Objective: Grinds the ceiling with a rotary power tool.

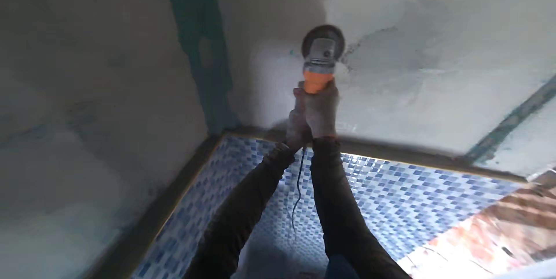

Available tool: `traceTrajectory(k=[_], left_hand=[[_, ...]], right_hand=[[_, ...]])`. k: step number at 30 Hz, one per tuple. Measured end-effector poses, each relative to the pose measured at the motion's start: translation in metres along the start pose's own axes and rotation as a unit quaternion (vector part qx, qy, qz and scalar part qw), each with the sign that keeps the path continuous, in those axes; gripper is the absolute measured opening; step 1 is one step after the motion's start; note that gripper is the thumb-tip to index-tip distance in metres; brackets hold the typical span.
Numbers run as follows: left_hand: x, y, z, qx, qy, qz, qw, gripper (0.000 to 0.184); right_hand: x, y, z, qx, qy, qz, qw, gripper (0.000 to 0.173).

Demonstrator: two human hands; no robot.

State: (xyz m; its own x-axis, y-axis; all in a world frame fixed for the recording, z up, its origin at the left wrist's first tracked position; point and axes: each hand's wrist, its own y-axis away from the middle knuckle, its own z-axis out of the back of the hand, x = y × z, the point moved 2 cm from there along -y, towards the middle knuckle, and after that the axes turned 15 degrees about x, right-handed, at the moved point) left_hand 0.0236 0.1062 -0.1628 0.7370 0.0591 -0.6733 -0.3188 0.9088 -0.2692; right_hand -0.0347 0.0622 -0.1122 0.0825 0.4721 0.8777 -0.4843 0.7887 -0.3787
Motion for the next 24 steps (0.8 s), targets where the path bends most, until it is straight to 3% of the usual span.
traceTrajectory(k=[4,7,11,14,18,21,24], left_hand=[[0.019,0.003,0.003,-0.039,0.046,-0.012,0.998,0.071],[0.026,-0.001,0.008,-0.010,0.017,-0.021,1.000,0.065],[0.020,0.007,0.017,0.028,0.031,-0.009,0.999,0.054],[0.009,0.014,0.018,0.073,0.036,-0.003,0.997,0.061],[0.004,0.013,0.016,0.076,0.042,-0.041,0.995,0.066],[0.006,0.008,0.017,0.047,0.065,-0.036,0.996,0.062],[0.015,0.008,0.018,0.010,0.081,-0.008,0.997,0.064]], right_hand=[[0.016,-0.010,-0.016,0.054,0.064,0.026,0.996,0.085],[0.021,-0.012,-0.017,0.050,0.050,0.034,0.997,0.086],[0.008,0.004,-0.015,0.007,0.015,-0.018,1.000,0.084],[-0.007,0.006,-0.012,-0.058,-0.048,-0.007,0.997,0.080],[-0.016,0.007,-0.007,-0.106,-0.126,0.021,0.986,0.071],[-0.009,0.004,-0.010,-0.081,-0.132,0.021,0.988,0.070],[0.000,-0.001,-0.020,-0.021,-0.035,0.007,0.999,0.079]])
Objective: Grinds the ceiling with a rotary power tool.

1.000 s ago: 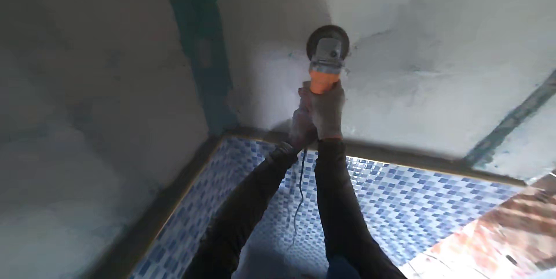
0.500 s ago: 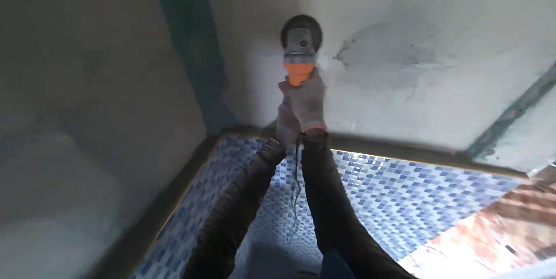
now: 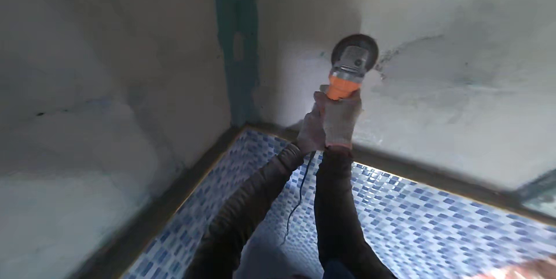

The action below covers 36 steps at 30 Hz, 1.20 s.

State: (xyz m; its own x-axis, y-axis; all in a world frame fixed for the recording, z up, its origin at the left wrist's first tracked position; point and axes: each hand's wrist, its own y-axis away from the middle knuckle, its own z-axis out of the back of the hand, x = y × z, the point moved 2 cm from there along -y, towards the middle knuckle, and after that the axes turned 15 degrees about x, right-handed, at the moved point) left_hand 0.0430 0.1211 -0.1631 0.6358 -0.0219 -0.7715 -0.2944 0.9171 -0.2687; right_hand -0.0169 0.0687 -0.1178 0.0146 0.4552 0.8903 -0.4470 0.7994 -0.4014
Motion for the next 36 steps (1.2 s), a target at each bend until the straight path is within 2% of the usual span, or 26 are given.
traceTrajectory(k=[3,6,7,9,10,12,16,18,19,21,23,27,31,35,36], left_hand=[[0.005,0.006,0.007,-0.027,0.029,0.046,0.998,0.061],[0.017,0.010,0.018,-0.071,0.049,0.052,0.995,0.055],[0.016,0.013,0.025,-0.049,0.035,0.089,0.994,0.051],[-0.002,0.022,0.048,0.074,-0.020,0.226,0.971,0.040],[0.000,0.023,0.054,0.077,-0.007,0.249,0.965,0.036],[0.014,0.024,0.058,0.022,0.022,0.228,0.973,0.029],[0.011,0.026,0.063,0.068,-0.084,0.175,0.979,0.032],[-0.006,0.031,0.055,0.078,-0.042,0.195,0.977,0.036],[-0.003,0.030,0.046,0.072,-0.017,0.167,0.983,0.043],[0.034,0.017,0.017,-0.008,0.018,0.018,1.000,0.055],[0.040,0.016,-0.003,-0.029,0.025,-0.030,0.999,0.063],[0.024,0.017,-0.023,-0.043,-0.003,0.005,0.999,0.056],[0.003,0.000,-0.016,0.000,-0.044,0.026,0.999,0.066],[-0.016,-0.018,-0.010,-0.006,-0.061,0.050,0.997,0.059],[-0.017,-0.022,-0.009,-0.006,-0.048,0.050,0.998,0.062]], right_hand=[[0.012,0.000,-0.016,0.058,0.084,-0.009,0.995,0.083],[0.030,-0.008,-0.039,0.087,0.125,0.031,0.988,0.087],[0.034,-0.010,-0.046,0.102,0.142,0.046,0.984,0.089],[0.035,-0.009,-0.063,0.122,0.174,0.062,0.975,0.087],[0.038,-0.005,-0.069,0.130,0.182,0.067,0.972,0.084],[0.046,0.004,-0.074,0.155,0.192,0.067,0.967,0.085],[0.033,0.021,-0.061,0.157,0.174,-0.009,0.972,0.080],[0.015,0.016,-0.054,0.122,0.127,-0.018,0.984,0.078],[0.008,0.014,-0.049,0.087,0.087,-0.010,0.992,0.081],[-0.006,0.012,-0.037,0.036,0.036,0.002,0.999,0.084],[-0.019,0.013,-0.024,0.016,0.009,-0.002,1.000,0.081],[-0.028,0.016,-0.002,0.028,-0.003,-0.022,0.999,0.077],[-0.020,0.007,0.013,0.015,-0.019,0.009,1.000,0.079],[-0.003,-0.001,0.022,0.020,0.013,0.024,0.999,0.075],[0.003,-0.004,0.024,0.032,0.031,0.026,0.999,0.077]])
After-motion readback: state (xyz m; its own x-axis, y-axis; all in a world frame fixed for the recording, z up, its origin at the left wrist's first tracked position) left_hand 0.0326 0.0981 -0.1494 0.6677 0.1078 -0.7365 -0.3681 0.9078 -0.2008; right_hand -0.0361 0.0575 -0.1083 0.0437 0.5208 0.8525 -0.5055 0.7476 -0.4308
